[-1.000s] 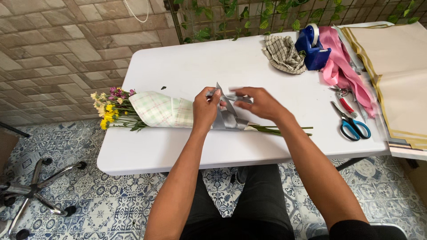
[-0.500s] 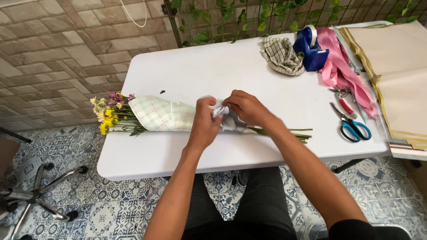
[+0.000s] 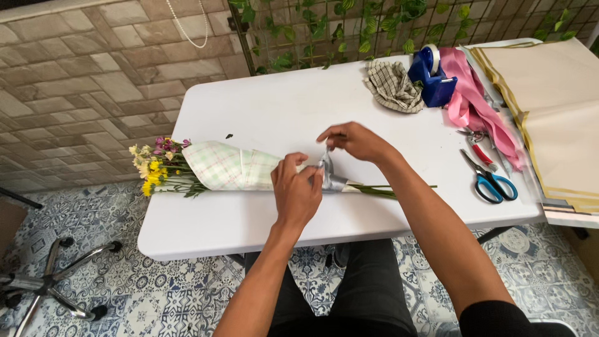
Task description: The person wraps a bouquet of flowers in paper and secures it with a ribbon by hand.
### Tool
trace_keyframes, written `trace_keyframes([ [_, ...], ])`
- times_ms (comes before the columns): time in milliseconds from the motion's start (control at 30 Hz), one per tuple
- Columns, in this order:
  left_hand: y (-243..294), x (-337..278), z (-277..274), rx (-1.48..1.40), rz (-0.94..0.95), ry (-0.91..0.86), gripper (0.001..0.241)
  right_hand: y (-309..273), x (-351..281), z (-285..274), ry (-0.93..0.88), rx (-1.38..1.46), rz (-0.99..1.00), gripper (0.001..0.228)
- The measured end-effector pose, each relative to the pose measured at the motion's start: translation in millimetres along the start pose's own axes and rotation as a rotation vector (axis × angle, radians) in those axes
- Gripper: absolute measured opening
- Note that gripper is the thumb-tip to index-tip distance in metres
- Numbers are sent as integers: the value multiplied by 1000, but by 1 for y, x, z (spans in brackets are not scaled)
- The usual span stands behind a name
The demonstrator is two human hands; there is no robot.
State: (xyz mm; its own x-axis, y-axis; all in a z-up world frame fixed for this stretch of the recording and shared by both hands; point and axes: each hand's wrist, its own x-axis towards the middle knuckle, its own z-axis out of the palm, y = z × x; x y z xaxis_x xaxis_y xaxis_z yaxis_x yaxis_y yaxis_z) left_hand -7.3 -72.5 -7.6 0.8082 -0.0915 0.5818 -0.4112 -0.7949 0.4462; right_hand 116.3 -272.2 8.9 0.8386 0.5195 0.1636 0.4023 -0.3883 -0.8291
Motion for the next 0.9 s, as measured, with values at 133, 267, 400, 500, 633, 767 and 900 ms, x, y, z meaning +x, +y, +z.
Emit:
trace_keyframes([
  [133, -7, -34, -4, -27, -35, -113, 22, 12, 9, 4, 182, -102, 34, 22],
  [267, -3, -62, -12, -189, -118, -256, 20, 33, 19, 12, 305, -195, 106, 21],
  [400, 2, -75, -18, -328, -97, -239, 24, 45, 23, 22, 389, -218, 159, 19],
  [500, 2, -69, -23, -482, -161, -322, 28, 43, 24, 28, 431, -195, 178, 14],
  [633, 5, -62, -27, -615, -167, -342, 31, 31, 14, 24, 436, -29, 182, 15],
  [767, -2, -56, -26, -510, -88, -297, 30, -10, -17, 24, 339, 122, 245, 51],
  [900, -15, -41, -44, -432, -87, -278, 29, -13, -48, 19, 297, -201, 343, 77],
])
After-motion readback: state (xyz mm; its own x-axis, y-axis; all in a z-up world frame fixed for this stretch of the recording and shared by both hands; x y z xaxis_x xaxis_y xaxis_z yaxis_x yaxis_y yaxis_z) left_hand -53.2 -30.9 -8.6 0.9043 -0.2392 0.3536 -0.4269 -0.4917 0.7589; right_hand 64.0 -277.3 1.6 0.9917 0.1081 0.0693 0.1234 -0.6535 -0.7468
